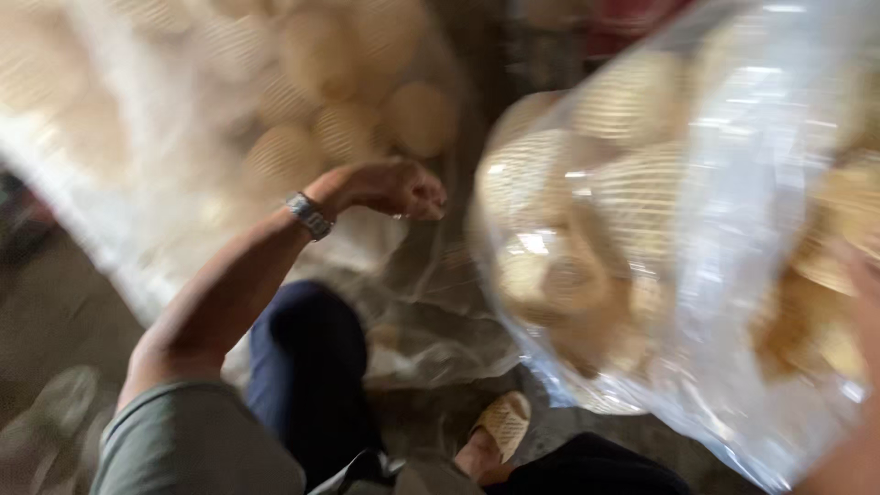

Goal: The person sits on the floor and repeatedly picks up small woven baskets from a mesh bag. They use a small wooden tool to smooth and press the woven edges and openings of each basket, then place the finished items into a clear plastic bag.

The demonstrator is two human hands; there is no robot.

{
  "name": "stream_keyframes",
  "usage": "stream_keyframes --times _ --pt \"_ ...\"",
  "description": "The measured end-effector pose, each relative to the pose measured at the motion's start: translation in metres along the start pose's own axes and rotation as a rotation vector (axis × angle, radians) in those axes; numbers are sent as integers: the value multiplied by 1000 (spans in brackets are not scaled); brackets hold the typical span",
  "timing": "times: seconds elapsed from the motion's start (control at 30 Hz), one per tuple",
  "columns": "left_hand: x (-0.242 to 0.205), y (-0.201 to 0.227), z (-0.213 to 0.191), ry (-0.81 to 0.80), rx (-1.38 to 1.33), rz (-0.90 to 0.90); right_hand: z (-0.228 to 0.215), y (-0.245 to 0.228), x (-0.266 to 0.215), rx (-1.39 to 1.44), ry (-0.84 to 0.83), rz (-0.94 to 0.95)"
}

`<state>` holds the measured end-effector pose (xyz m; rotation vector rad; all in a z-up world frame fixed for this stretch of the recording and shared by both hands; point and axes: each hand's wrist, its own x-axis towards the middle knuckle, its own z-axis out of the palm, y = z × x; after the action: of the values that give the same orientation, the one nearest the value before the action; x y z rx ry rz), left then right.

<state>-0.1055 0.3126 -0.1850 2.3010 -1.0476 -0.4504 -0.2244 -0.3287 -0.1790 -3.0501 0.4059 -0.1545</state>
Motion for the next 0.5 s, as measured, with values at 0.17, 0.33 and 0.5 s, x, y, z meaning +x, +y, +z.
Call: stream_keyframes --times 0.17,0.33,0.5 --pt "-90 -127 109 -177 -401 -457 111 -52 -41 40 -509 -43" --pt "-121 -182 200 -116 -121 -329 150 -69 -111 105 -889 -113" --pt "-106 -172 263 153 -476 -193 176 -89 -145 117 -1002 -137"
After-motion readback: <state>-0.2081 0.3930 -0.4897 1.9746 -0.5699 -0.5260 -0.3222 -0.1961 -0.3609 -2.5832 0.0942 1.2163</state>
